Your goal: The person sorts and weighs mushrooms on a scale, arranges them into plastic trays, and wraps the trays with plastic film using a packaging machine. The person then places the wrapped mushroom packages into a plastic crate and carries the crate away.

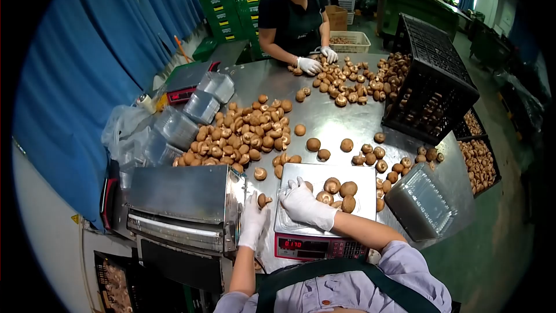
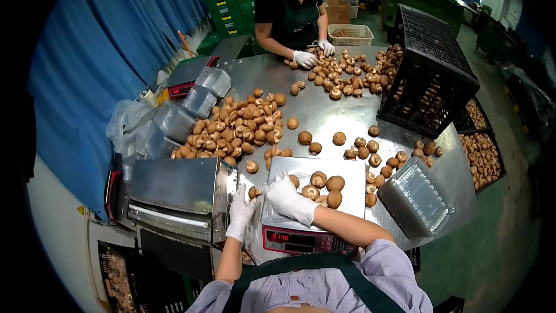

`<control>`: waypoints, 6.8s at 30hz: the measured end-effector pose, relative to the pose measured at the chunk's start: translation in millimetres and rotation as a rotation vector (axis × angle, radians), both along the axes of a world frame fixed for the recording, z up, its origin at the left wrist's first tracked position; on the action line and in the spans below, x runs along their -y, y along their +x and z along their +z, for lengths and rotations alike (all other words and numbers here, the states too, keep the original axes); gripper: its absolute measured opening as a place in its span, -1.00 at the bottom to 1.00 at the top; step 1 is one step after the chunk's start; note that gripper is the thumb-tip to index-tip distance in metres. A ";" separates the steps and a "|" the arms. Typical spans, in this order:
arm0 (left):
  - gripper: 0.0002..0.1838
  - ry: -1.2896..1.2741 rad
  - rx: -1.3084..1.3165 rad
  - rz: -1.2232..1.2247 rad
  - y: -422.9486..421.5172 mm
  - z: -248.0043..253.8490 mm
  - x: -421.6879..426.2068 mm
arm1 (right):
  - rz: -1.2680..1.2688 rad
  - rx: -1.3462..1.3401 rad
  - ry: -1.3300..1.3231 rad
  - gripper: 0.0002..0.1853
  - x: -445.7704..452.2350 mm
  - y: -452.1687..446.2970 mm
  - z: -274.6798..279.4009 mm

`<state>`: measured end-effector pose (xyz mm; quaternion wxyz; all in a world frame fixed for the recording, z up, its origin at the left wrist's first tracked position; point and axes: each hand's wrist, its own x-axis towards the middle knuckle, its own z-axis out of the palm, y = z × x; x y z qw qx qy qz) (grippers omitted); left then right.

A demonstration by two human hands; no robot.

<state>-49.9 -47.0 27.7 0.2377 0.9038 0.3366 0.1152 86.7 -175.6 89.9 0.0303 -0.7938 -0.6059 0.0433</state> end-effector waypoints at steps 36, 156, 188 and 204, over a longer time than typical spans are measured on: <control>-0.79 -0.041 -0.800 -0.476 -82.3 -12.2 28.8 | -0.369 -0.459 0.709 -0.54 140.4 17.3 57.0; -0.71 -0.521 0.249 0.197 -12.6 -63.1 0.9 | -0.749 -0.411 0.720 -0.81 190.3 22.6 1.4; -0.72 -0.792 0.728 0.031 46.1 53.1 17.9 | 0.126 -0.362 0.345 -0.57 11.6 51.1 1.6; -0.75 -0.106 0.568 -0.119 42.7 46.6 33.3 | -0.387 -0.581 0.525 -0.47 97.0 55.3 47.5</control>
